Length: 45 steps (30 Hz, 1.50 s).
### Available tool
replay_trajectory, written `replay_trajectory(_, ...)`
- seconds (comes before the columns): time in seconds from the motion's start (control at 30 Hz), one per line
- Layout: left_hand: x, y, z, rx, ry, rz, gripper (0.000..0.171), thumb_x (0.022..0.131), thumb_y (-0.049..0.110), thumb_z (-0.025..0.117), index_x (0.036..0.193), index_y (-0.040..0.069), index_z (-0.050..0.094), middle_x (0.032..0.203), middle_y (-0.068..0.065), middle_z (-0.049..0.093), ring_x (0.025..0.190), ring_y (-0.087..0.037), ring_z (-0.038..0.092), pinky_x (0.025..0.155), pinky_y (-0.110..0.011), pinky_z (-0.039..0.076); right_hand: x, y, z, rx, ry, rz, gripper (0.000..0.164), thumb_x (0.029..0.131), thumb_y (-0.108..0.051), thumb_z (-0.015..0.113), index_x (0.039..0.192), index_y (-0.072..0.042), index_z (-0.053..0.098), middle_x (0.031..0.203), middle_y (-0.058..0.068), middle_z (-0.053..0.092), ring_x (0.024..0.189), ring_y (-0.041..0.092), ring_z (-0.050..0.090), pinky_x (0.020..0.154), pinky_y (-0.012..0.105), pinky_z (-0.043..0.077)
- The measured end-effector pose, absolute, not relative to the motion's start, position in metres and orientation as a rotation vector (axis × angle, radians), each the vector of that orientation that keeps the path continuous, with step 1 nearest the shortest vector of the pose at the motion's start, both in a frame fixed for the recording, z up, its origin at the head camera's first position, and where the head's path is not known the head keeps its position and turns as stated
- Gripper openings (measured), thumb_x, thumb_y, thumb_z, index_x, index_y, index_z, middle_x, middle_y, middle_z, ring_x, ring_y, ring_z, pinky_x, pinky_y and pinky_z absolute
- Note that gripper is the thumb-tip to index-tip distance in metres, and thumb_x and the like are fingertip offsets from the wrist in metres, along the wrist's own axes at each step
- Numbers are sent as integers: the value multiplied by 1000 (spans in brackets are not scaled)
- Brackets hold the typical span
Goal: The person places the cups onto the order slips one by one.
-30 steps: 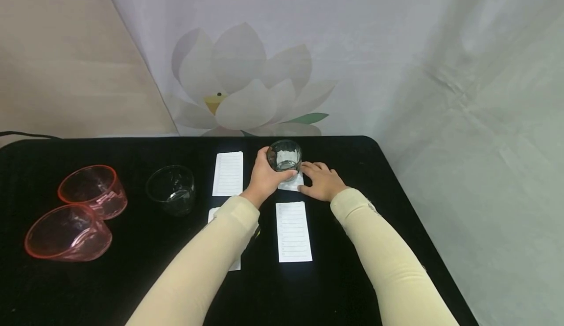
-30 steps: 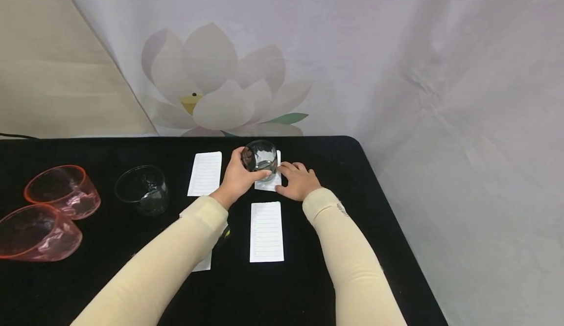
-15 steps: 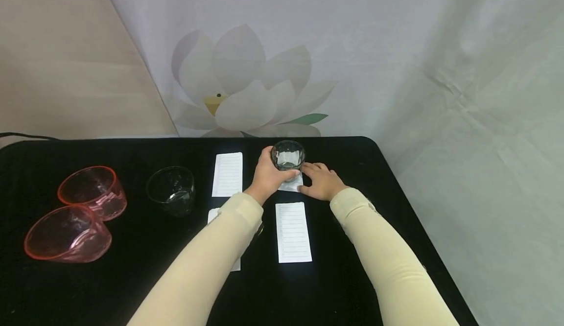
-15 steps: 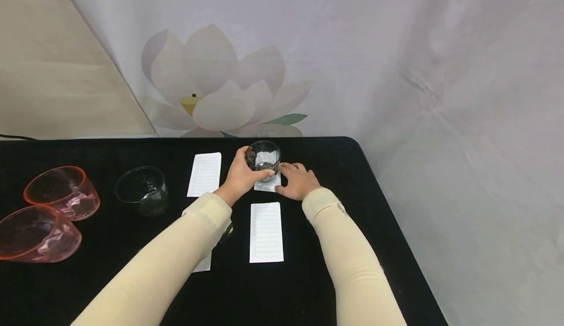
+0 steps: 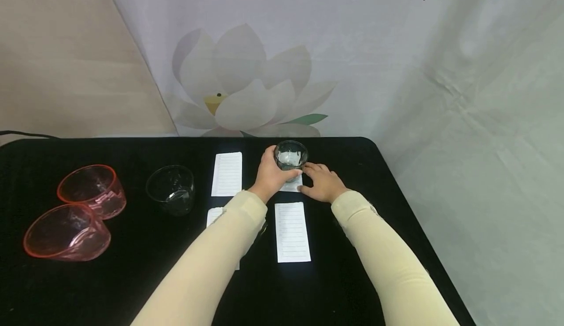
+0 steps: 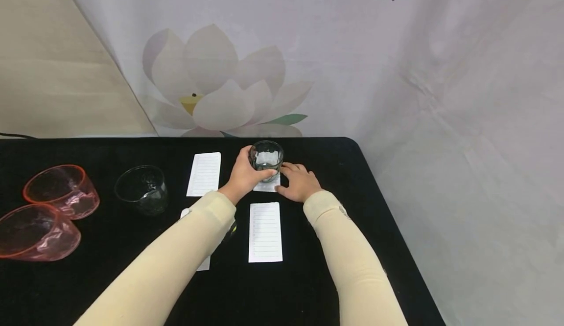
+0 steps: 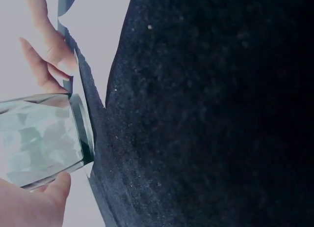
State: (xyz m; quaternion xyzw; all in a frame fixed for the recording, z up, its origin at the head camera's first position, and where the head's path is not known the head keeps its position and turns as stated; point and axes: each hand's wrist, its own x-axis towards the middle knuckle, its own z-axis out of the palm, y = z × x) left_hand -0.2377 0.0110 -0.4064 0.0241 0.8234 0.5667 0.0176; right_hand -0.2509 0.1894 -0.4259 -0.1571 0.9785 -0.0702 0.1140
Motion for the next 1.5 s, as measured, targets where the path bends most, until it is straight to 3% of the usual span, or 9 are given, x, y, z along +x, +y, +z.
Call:
replay_trajectory(0.23,-241,14,-407,97,2570,1741,91,77,22,83,146,3,26,146,-17,36,135,-29,38,114,-43,32,-247,198,-426,-435,2897,-282,68,92,-49,51,148,-15,39,157,4,29,143,28,26,113,58,26)
replay_trajectory(0.8,-243,4,-407,104,2524,1761,103,76,23,83,152,4,15,149,-18,31,136,-31,35,113,-44,33,-239,217,-420,-332,2884,-816,63,96,-42,51,150,-13,34,157,12,26,143,36,23,113,60,24)
replay_trajectory(1.2,-241,-22,-406,83,2429,1858,99,79,27,80,152,8,17,151,-16,31,139,-32,32,113,-48,32,-234,216,-417,-247,2796,-1284,55,99,-32,53,148,-15,36,154,11,31,139,32,32,113,56,28)
replay_trajectory(1.5,-226,-39,-399,89,2318,1988,95,82,20,79,152,9,17,153,-15,30,140,-28,32,113,-44,33,-226,212,-413,-259,2760,-1476,52,100,-29,52,147,-14,36,152,10,36,137,31,35,111,56,31)
